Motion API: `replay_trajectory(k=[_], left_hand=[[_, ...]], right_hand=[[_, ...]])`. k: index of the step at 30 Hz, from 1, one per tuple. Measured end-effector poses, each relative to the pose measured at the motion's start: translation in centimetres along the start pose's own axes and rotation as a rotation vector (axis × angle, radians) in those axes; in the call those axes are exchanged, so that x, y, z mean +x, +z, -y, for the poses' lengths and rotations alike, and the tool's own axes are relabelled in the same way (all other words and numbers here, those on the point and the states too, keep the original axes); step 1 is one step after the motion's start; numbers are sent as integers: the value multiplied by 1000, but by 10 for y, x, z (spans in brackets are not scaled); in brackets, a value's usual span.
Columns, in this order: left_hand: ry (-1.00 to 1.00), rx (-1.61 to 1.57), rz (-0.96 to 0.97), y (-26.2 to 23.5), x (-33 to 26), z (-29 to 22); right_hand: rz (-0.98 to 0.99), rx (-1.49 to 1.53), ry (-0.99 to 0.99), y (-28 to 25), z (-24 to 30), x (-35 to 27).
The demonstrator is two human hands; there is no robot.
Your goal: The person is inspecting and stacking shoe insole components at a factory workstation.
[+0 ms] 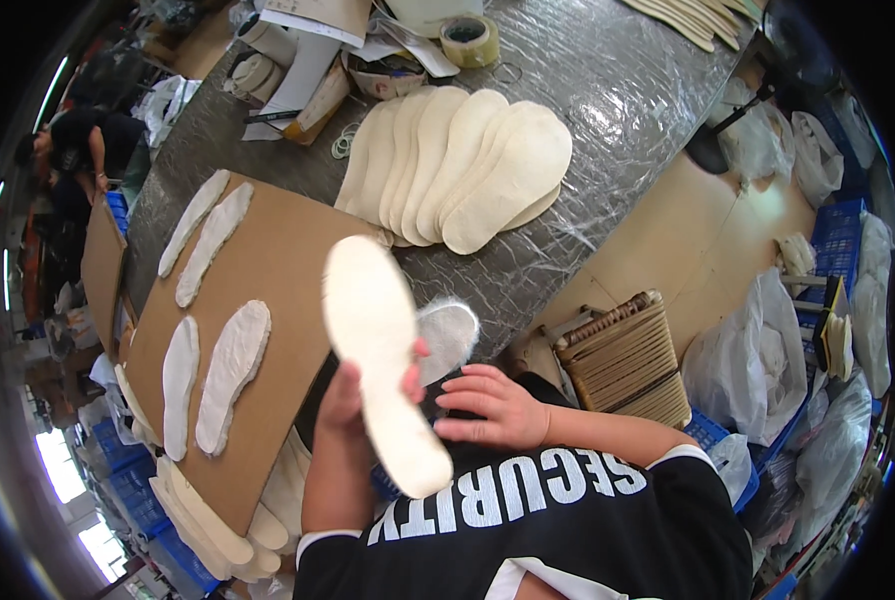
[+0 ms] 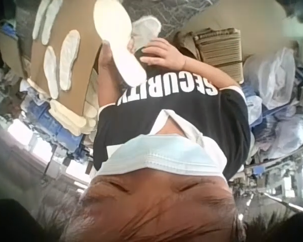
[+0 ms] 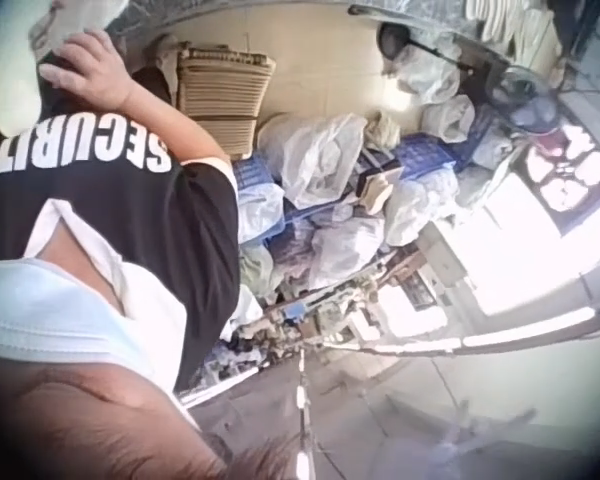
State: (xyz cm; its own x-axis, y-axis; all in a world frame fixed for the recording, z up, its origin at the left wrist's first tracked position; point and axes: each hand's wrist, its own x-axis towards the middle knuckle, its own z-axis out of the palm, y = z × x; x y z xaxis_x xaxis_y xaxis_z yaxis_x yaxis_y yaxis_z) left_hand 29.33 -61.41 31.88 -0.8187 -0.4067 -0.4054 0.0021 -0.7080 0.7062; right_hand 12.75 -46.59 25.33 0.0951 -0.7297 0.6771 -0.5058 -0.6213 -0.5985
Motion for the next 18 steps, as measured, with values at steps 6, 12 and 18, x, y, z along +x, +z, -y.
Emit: replay_trajectory(k=[6,12,18], left_hand=[[3,549,-351,-30,-52,-8],[114,1046,-333,-44,-45,12],[206,1637,-359,-35,-23,37]], right_hand=[[-78,-117,523,15,-37,-29],[-295,446,1343,27,-58,-30],[-90,527,1451,10,-69,-17]])
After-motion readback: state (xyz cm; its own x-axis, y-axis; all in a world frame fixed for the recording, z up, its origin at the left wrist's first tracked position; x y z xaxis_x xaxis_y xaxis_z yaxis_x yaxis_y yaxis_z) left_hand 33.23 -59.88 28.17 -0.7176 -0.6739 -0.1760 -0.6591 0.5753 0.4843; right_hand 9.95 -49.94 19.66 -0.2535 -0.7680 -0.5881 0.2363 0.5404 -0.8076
